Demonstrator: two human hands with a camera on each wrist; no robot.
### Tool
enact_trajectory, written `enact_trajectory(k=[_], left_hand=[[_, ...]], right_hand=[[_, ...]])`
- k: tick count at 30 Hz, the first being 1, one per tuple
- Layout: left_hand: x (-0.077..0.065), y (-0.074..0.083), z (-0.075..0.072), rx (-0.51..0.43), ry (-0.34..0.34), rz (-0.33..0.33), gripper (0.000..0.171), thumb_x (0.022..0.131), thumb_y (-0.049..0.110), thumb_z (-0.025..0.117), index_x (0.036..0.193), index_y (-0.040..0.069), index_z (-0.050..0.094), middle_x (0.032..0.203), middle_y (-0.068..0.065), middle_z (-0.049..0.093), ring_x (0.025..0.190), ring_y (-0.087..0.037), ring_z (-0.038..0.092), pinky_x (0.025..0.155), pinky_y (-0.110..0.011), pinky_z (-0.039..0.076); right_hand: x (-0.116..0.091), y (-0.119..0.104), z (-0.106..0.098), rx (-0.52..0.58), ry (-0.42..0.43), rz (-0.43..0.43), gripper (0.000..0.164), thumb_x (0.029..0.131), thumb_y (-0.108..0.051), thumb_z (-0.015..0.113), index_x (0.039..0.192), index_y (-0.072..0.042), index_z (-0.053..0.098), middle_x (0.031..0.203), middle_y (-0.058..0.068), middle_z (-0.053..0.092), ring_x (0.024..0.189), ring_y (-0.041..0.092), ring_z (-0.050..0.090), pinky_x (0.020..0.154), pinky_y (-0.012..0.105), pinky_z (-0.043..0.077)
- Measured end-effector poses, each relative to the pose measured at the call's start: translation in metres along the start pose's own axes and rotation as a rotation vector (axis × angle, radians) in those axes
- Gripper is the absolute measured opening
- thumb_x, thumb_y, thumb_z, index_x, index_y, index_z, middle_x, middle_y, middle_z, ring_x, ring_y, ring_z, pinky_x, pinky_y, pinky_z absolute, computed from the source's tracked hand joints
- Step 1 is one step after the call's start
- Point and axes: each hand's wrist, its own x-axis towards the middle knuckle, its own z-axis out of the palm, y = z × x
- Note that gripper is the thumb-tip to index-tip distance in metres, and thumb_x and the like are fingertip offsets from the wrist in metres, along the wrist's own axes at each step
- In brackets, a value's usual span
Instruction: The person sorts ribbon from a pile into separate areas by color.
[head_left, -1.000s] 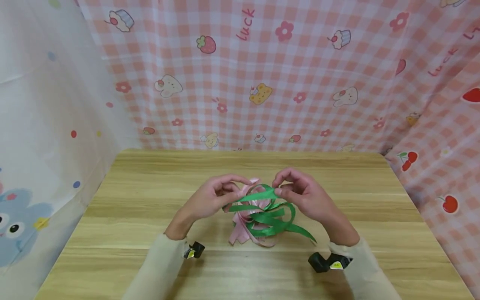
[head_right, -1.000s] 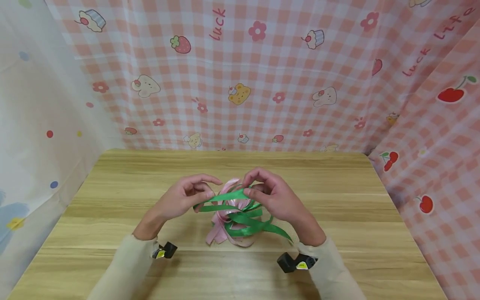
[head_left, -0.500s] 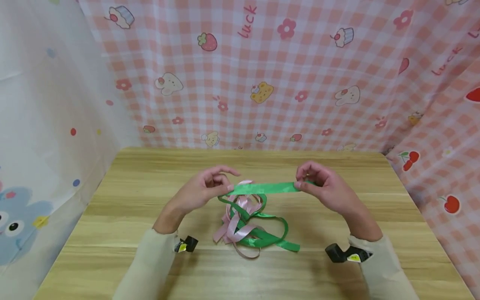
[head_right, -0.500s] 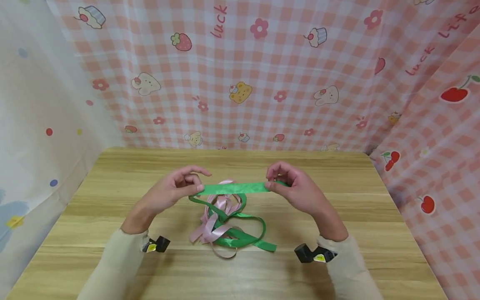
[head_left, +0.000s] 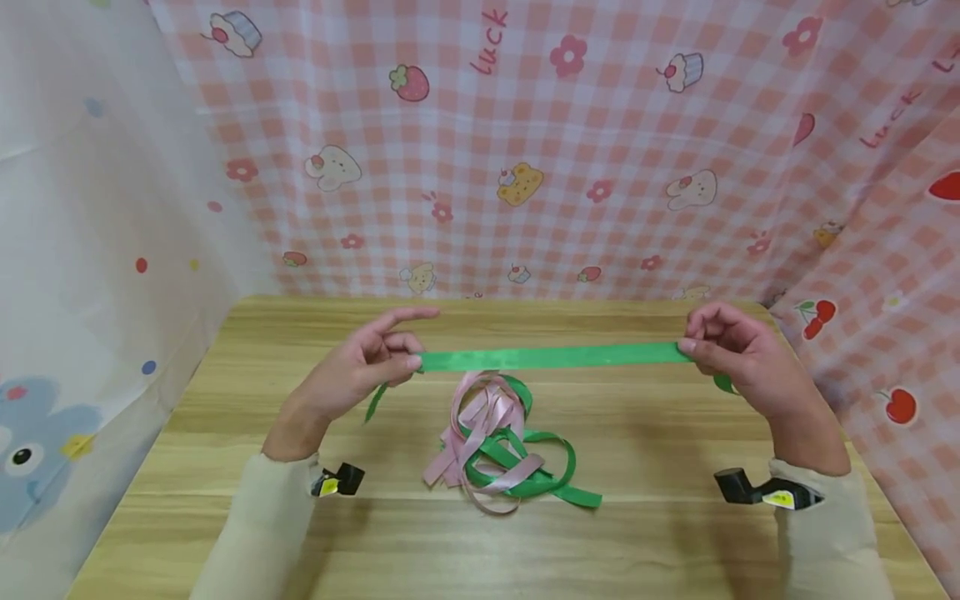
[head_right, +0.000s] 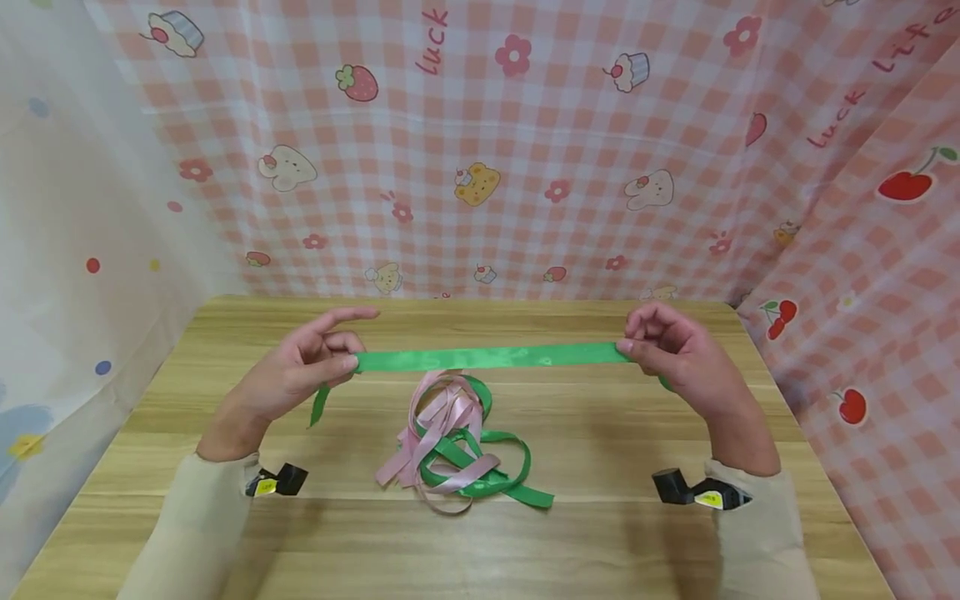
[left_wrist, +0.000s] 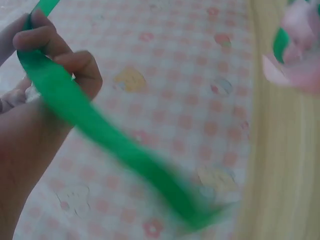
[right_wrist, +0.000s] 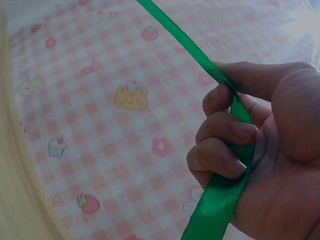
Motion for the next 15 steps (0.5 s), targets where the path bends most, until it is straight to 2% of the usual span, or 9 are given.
enact_trajectory(k=[4,7,10,12,15], left_hand=[[-0.016,-0.008,-0.016,0.068,0.04,-0.126,0.055,0.098,0.001,0.058,0.148,0.005,0.038,0.099,-0.003,0.067,0.073,-0.01,0.047,0.065,-0.024,0.042],[-0.03,-0.017,-0.029,0.115,0.09,-0.217,0.05,0.098,0.007,0.061,0.145,0.008,0.044,0.101,-0.004,0.067,0.078,-0.01,0.053,0.069,-0.026,0.047],[-0.042,-0.026,-0.04,0.135,0.152,-0.293,0.047,0.098,0.014,0.063,0.142,0.013,0.049,0.099,-0.001,0.066,0.08,-0.014,0.055,0.076,-0.027,0.049],[-0.048,-0.031,-0.047,0.14,0.189,-0.326,0.046,0.098,0.017,0.063,0.142,0.016,0.05,0.097,0.002,0.065,0.083,-0.018,0.056,0.08,-0.028,0.049],[-0.056,-0.038,-0.057,0.164,0.239,-0.342,0.043,0.099,0.018,0.063,0.14,0.015,0.052,0.089,0.005,0.063,0.081,-0.02,0.054,0.081,-0.029,0.047]], right_hand=[[-0.007,0.009,-0.014,-0.043,-0.039,0.05,0.023,0.096,0.018,0.044,0.103,-0.002,0.053,0.074,0.001,0.047,0.054,0.02,0.026,0.047,0.036,0.022],[-0.014,0.016,-0.023,-0.103,-0.068,0.136,0.021,0.097,0.014,0.047,0.103,-0.005,0.054,0.072,0.001,0.047,0.053,0.021,0.026,0.046,0.037,0.024],[-0.018,0.026,-0.029,-0.145,-0.097,0.216,0.015,0.097,0.011,0.051,0.103,-0.002,0.054,0.072,-0.001,0.051,0.055,0.024,0.031,0.047,0.036,0.029],[-0.02,0.033,-0.033,-0.147,-0.12,0.249,0.012,0.097,0.01,0.053,0.104,0.0,0.054,0.073,-0.001,0.053,0.057,0.025,0.033,0.048,0.036,0.032],[-0.021,0.043,-0.037,-0.143,-0.143,0.268,0.011,0.097,0.008,0.053,0.105,0.0,0.054,0.075,0.0,0.056,0.057,0.026,0.037,0.049,0.036,0.036]])
